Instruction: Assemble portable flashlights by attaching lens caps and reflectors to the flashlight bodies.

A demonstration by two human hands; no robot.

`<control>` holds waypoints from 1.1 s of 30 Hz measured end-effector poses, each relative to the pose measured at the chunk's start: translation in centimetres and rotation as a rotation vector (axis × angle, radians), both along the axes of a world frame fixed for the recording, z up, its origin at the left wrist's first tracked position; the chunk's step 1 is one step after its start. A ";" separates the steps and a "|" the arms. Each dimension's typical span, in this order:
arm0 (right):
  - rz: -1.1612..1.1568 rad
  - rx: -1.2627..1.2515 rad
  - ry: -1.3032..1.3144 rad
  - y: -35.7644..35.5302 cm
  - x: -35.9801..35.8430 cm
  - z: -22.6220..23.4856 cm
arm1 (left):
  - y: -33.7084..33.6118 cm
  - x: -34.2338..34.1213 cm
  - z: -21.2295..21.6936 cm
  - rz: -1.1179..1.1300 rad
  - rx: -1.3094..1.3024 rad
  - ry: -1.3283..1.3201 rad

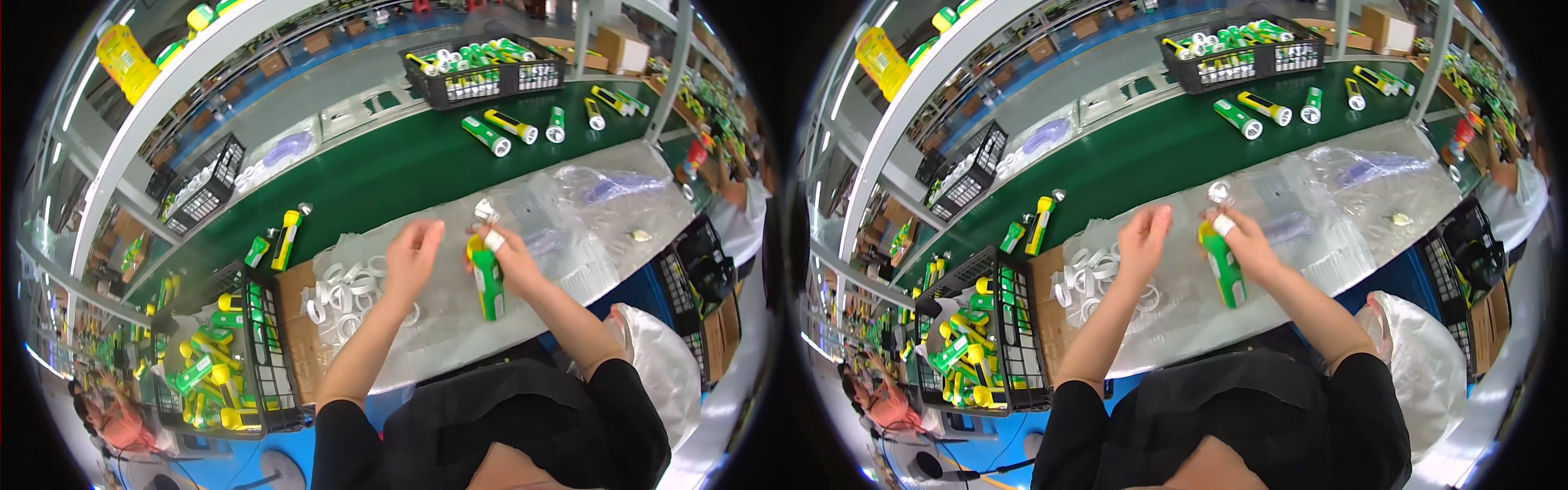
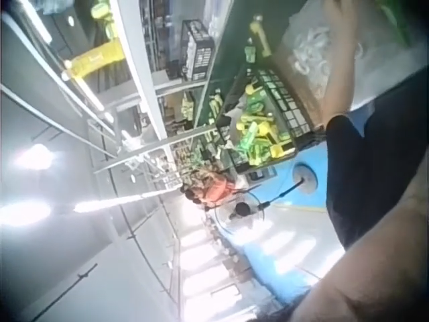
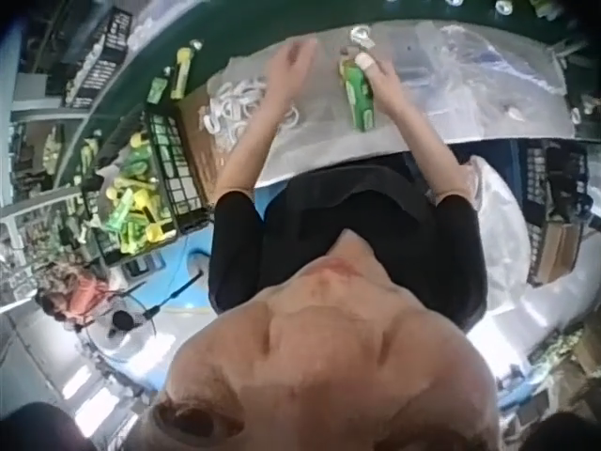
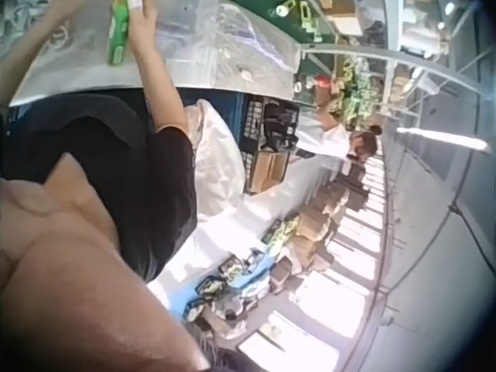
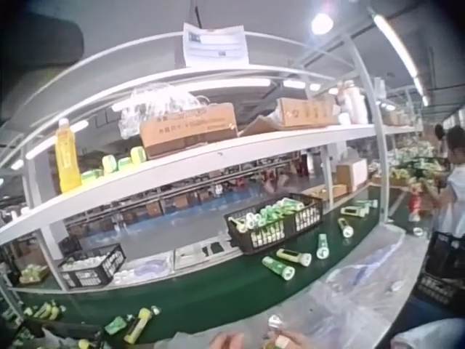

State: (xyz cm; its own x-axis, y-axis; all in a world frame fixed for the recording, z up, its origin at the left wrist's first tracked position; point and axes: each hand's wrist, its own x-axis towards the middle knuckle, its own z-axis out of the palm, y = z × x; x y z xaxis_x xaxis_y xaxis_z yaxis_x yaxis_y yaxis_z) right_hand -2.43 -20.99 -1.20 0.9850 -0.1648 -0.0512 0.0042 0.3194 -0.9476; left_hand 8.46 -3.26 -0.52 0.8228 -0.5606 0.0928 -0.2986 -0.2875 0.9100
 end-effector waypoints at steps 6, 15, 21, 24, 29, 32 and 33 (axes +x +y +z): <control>0.188 0.140 0.163 3.8 -7.1 0.1 | -2.0 -5.6 -0.2 -0.615 -0.411 0.555; 0.395 0.091 -0.002 2.2 -9.6 -1.7 | -2.0 -7.6 -1.5 -0.259 -0.488 0.177; 0.331 0.075 -0.014 3.2 -8.6 -0.7 | -1.2 -8.3 0.0 -0.422 -0.373 -0.297; 0.344 -0.022 0.068 3.0 -8.8 -0.9 | -1.4 -8.8 -1.1 -0.524 -0.342 -0.328; 0.024 0.059 0.027 2.8 -9.4 -1.2 | -3.4 -9.7 -1.7 -0.498 -0.335 -0.557; -0.060 0.215 0.065 1.0 -9.6 -1.9 | -5.5 -8.7 -3.8 -0.251 -0.431 -0.145; -0.113 0.232 0.050 0.4 -9.5 -2.4 | -6.2 -7.5 -5.3 -0.252 -0.431 -0.143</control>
State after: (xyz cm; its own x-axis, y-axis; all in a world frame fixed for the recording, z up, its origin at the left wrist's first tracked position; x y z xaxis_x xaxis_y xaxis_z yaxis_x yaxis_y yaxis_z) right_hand -11.96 -20.60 -3.61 0.9565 -0.2515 -0.1481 0.0073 0.5280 -0.8492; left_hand 0.97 -9.49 -5.81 0.6293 -0.6260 0.4605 -0.4403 0.2011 0.8751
